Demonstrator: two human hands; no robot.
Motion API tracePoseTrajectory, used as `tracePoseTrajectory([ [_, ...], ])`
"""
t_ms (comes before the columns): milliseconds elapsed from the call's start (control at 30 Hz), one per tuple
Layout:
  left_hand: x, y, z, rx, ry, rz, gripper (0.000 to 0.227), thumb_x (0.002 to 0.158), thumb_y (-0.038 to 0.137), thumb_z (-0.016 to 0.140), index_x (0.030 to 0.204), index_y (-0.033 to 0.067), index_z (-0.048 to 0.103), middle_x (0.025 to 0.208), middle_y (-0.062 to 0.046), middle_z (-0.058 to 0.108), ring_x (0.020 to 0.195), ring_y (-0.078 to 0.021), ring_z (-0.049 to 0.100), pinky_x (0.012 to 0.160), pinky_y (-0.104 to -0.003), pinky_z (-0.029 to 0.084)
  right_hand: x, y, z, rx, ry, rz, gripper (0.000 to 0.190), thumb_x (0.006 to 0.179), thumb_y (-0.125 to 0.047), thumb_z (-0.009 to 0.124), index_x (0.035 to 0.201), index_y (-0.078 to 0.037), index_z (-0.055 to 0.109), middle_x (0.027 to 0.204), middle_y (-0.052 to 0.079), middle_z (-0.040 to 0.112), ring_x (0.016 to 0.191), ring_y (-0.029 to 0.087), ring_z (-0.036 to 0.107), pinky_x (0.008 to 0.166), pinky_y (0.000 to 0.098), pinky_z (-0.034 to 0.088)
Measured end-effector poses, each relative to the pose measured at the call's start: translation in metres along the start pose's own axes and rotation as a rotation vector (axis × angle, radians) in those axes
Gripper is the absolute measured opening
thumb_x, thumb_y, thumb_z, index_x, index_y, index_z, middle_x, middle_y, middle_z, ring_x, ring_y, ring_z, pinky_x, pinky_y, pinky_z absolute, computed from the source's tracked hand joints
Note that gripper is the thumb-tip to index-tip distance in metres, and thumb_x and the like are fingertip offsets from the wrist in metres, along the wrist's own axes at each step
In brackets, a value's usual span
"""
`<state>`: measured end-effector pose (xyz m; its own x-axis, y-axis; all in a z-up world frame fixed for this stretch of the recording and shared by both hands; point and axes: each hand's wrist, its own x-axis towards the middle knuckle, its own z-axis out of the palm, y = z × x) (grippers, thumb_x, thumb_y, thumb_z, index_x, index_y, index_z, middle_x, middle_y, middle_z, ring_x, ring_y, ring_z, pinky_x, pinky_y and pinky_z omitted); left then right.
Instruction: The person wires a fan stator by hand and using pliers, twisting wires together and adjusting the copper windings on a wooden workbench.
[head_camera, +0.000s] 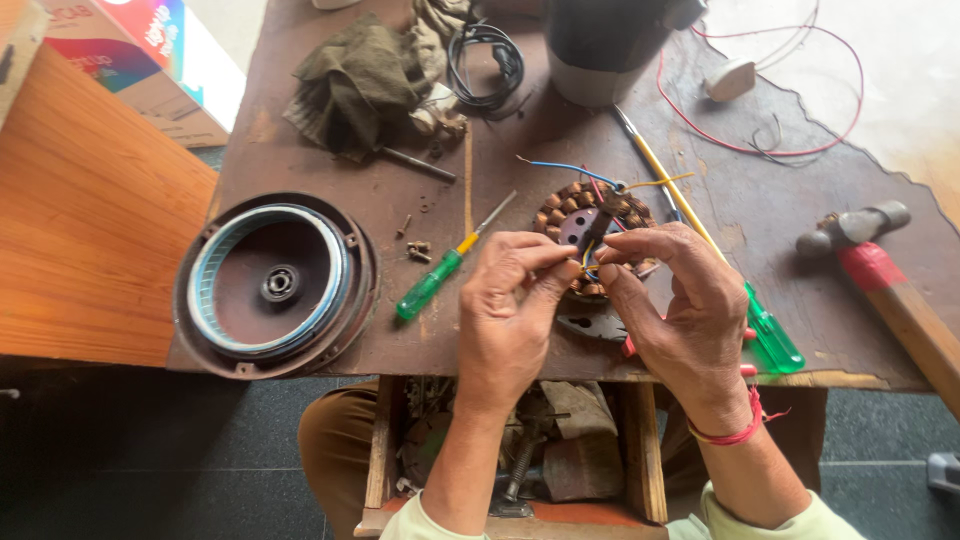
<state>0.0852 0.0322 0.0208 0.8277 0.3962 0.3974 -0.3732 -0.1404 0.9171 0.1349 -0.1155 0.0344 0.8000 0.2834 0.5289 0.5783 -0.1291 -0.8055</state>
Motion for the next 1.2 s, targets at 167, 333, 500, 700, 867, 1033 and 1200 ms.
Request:
tracePoseTrajectory([
  [167,0.003,0.001,0.008,0.155,-0.070,0.218,0.015,0.099,0.004,0.071,0.113,0.0106,0.069,0.109,-0.004,0.073,0.103,-0.0197,0.070,0.095,-0.032,0.053,0.001,-0.001,0.000,-0.039,0.054,0.015,0.026,0.090,0.008,0.076,0.115,0.001,0.069,0.109,0.008,0.072,0.100,0.012,0.068,0.090,0.0256,0.055],
  [333,0.010,-0.007,0.010,0.277,-0.151,0.234,0.016,0.094,0.008,0.076,0.108,0.0112,0.068,0.096,-0.001,0.072,0.094,-0.0203,0.070,0.089,-0.035,0.046,0.005,-0.001,-0.018,-0.268,0.016,-0.028,0.022,0.085,0.003,0.083,0.105,-0.001,0.074,0.100,0.009,0.076,0.089,0.014,0.067,0.083,0.0281,0.052],
  [500,0.011,-0.009,0.014,0.317,-0.191,0.338,0.020,0.091,0.009,0.077,0.108,0.0121,0.068,0.100,-0.001,0.071,0.100,-0.0199,0.067,0.092,-0.035,0.042,0.004,-0.012,-0.024,-0.338,0.047,-0.075,0.018,0.093,0.001,0.079,0.110,-0.004,0.074,0.102,0.008,0.075,0.094,0.016,0.070,0.088,0.0279,0.054],
  [700,0.010,-0.009,0.013,0.374,-0.190,0.403,0.024,0.090,0.004,0.076,0.112,0.0121,0.068,0.105,-0.001,0.070,0.106,-0.0208,0.066,0.096,-0.037,0.041,0.012,-0.025,-0.022,-0.413,-0.028,-0.129,0.026,0.079,0.001,0.082,0.104,-0.002,0.073,0.100,0.010,0.074,0.106,0.022,0.067,0.092,0.0344,0.053],
  [867,0.010,-0.008,0.013,0.369,-0.195,0.381,0.026,0.091,0.007,0.077,0.115,0.0112,0.067,0.104,-0.002,0.069,0.105,-0.0207,0.065,0.094,-0.037,0.040,0.003,-0.010,-0.027,-0.165,0.017,-0.033,0.018,0.090,0.006,0.078,0.106,-0.001,0.072,0.104,0.009,0.074,0.102,0.018,0.069,0.090,0.0299,0.056],
  [1033,0.009,-0.006,0.012,0.363,-0.163,0.355,0.025,0.089,0.009,0.079,0.112,0.0099,0.069,0.101,-0.001,0.068,0.103,-0.0213,0.064,0.095,-0.036,0.040,-0.016,0.002,-0.042,0.354,0.206,0.124,0.010,0.107,0.007,0.069,0.116,0.004,0.066,0.104,0.016,0.073,0.098,0.023,0.074,0.092,0.0336,0.062],
  [1200,0.005,-0.005,0.011,0.379,-0.138,0.325,0.021,0.090,0.005,0.078,0.109,0.0130,0.073,0.102,0.001,0.070,0.103,-0.0197,0.064,0.095,-0.035,0.042,-0.030,-0.001,-0.038,0.694,0.237,0.271,0.024,0.098,0.005,0.067,0.119,-0.002,0.058,0.097,0.015,0.070,0.090,0.028,0.078,0.076,0.0381,0.067],
])
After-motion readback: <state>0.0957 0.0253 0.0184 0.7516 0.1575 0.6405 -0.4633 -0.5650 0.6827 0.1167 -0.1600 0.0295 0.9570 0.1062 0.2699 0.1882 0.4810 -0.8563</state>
